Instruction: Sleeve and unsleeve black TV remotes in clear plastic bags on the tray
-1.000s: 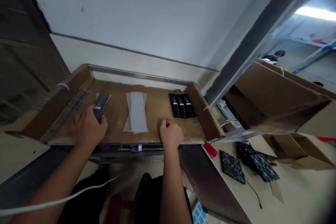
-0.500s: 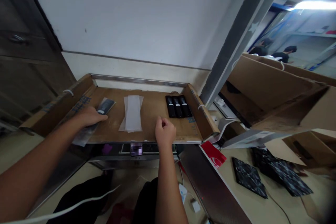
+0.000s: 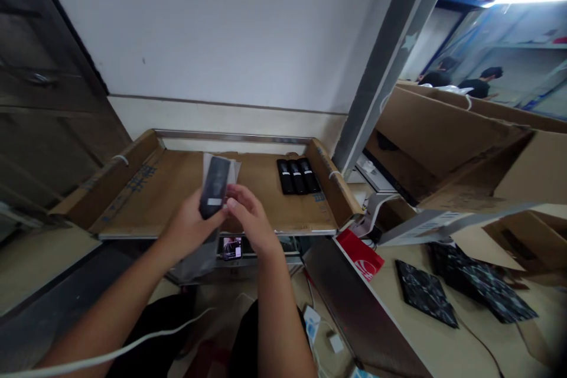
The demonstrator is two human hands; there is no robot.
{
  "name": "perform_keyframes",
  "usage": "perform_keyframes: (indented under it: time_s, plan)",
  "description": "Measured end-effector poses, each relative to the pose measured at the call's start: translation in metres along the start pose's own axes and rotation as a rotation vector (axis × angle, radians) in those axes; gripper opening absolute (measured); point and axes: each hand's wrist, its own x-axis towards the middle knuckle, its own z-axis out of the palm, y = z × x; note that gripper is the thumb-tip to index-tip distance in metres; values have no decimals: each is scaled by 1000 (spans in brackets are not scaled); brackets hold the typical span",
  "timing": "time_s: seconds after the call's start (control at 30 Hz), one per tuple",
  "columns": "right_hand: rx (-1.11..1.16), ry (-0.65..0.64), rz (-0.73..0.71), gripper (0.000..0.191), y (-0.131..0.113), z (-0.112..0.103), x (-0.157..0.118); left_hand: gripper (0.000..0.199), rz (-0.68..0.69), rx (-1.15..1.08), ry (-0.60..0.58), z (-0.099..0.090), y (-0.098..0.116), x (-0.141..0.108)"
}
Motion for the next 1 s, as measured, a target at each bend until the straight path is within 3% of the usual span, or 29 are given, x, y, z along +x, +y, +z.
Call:
perform_keyframes:
  time_s: [0.13, 0.27, 0.37, 0.47, 0.53, 0.6, 0.77, 1.0]
  plan:
    - [146, 176, -69, 28, 2, 6, 5, 35, 163, 126, -61, 17, 35, 6]
    - [180, 270, -57, 32, -1, -19, -1, 27, 266, 191, -170, 7, 52, 15]
    - [130, 159, 96, 36, -10, -41, -15, 41, 191, 35, -66, 3, 56, 23]
    - [60, -58, 186, 39, -16, -52, -26, 50, 146, -205, -192, 15, 55, 29]
    - [42, -118, 174, 40, -16, -54, -29, 54, 133, -298, -273, 27, 54, 30]
    - [38, -134, 159, 39, -16, -56, -29, 54, 117, -331, -245, 36, 54, 30]
    - [41, -130, 134, 35, -16, -60, -29, 54, 108, -313, -166, 37, 57, 30]
    - [23, -144, 186, 46, -12, -64, -30, 52, 194, -27, -50, 33, 72, 38]
